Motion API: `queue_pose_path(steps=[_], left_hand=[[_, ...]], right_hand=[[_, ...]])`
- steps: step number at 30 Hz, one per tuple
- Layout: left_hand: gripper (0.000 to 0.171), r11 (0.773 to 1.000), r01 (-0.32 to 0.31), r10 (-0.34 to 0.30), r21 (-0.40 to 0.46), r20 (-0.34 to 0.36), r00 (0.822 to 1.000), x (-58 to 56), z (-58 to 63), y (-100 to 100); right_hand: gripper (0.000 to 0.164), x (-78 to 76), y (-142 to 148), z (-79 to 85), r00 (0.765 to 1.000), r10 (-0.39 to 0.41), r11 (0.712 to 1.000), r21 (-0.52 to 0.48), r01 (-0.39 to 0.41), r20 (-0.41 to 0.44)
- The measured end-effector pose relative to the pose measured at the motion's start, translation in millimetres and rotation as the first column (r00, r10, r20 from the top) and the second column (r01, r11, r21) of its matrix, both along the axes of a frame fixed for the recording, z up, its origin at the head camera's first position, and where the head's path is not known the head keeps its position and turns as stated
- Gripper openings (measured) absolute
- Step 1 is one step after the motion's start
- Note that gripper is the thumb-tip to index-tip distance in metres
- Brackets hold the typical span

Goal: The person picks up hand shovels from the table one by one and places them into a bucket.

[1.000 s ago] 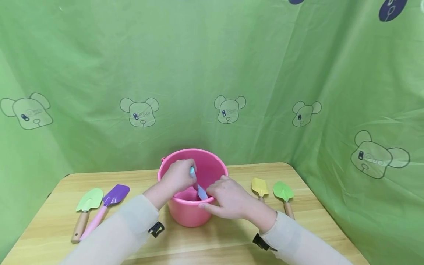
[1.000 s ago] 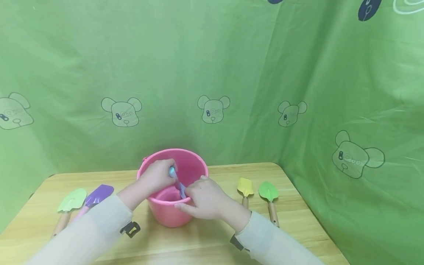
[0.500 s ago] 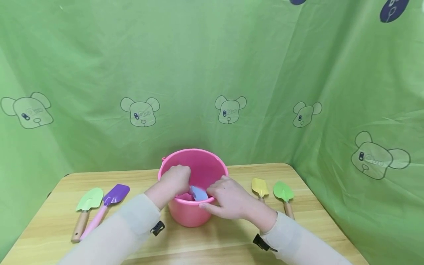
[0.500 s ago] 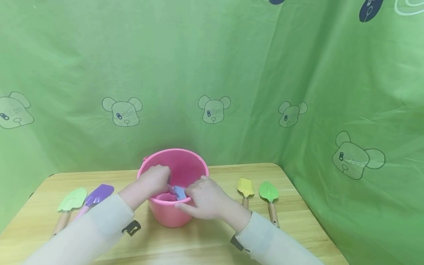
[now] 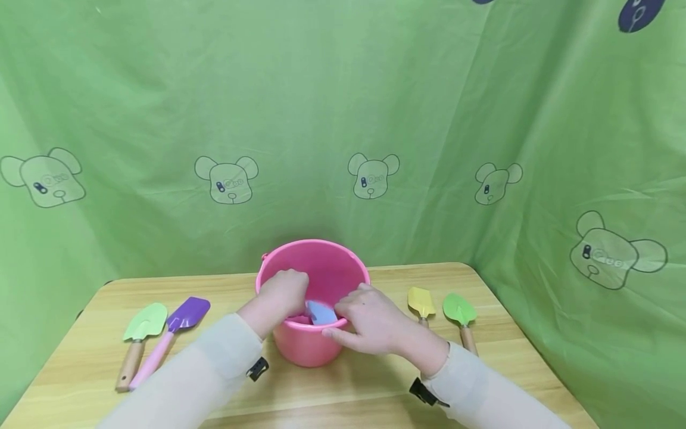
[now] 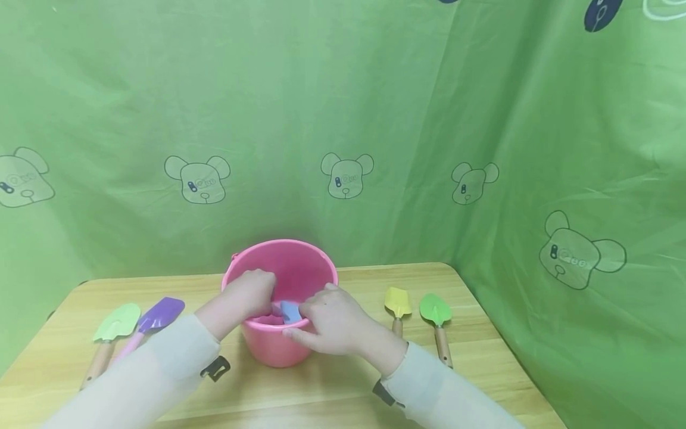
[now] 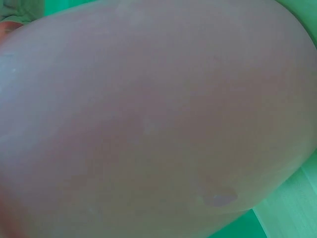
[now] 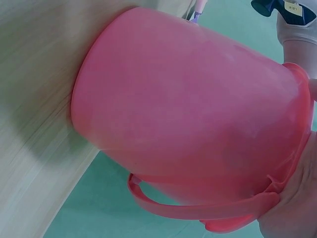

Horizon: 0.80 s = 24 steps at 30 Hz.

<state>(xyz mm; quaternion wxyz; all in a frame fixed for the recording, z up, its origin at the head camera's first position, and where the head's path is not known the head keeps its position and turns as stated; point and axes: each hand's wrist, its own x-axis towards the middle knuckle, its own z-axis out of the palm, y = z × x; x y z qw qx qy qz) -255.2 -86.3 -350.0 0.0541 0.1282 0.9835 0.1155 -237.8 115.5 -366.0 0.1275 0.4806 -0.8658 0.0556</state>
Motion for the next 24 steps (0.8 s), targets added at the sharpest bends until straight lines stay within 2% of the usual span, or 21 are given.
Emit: queue_pose_path(steps=[6,13,24], left_hand=[[0.027,1.000,0.006,-0.005,-0.022,0.035,0.999,0.5,-1.2,0.2],[0.025,0.998,0.033,-0.026,-0.057,0.120,0.992,1.6,-2.9,2.1],[0.019,0.993,0.077,-0.064,-0.089,0.144,0.988,3.2,-1.6,3.2]], right_hand=[[0.044,-0.1,-0.5,0.5,1.000,0.003,1.000,-0.001,-0.003,-0.001],[0.044,0.5,-0.6,0.8,1.000,0.000,1.000,-0.005,0.000,0.004],[0.045,2.0,-0.7,1.9,1.000,0.000,1.000,-0.003,0.000,-0.005]])
